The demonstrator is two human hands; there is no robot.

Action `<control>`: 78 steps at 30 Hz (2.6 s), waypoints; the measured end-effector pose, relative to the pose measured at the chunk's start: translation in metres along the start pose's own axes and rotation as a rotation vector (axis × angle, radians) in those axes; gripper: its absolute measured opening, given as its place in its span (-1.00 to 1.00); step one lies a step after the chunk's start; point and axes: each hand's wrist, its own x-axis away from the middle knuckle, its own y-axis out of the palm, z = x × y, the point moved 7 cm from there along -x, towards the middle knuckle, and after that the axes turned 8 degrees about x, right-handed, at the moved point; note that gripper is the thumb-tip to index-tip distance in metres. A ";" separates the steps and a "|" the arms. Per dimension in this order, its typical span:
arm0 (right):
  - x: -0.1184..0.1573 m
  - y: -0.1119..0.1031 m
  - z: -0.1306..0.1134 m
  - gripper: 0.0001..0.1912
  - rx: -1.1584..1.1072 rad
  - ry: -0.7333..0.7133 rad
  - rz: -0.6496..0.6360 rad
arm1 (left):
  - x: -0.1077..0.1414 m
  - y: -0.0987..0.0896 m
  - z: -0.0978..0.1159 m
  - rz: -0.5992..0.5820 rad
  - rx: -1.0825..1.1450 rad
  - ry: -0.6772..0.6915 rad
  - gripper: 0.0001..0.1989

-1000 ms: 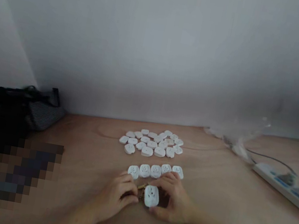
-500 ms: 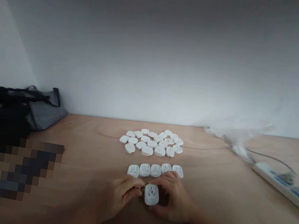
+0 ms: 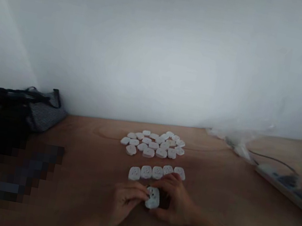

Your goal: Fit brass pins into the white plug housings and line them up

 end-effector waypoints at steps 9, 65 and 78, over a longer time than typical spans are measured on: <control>0.000 0.000 0.000 -0.49 -0.005 -0.003 0.021 | 0.001 -0.002 -0.001 0.033 -0.037 -0.054 -0.89; 0.001 -0.002 -0.005 -0.46 0.000 -0.043 0.010 | -0.001 -0.018 -0.004 0.126 -0.208 -0.002 -0.87; 0.001 -0.002 -0.007 -0.46 0.001 -0.034 0.039 | 0.001 -0.003 0.006 0.165 -0.043 0.064 -0.81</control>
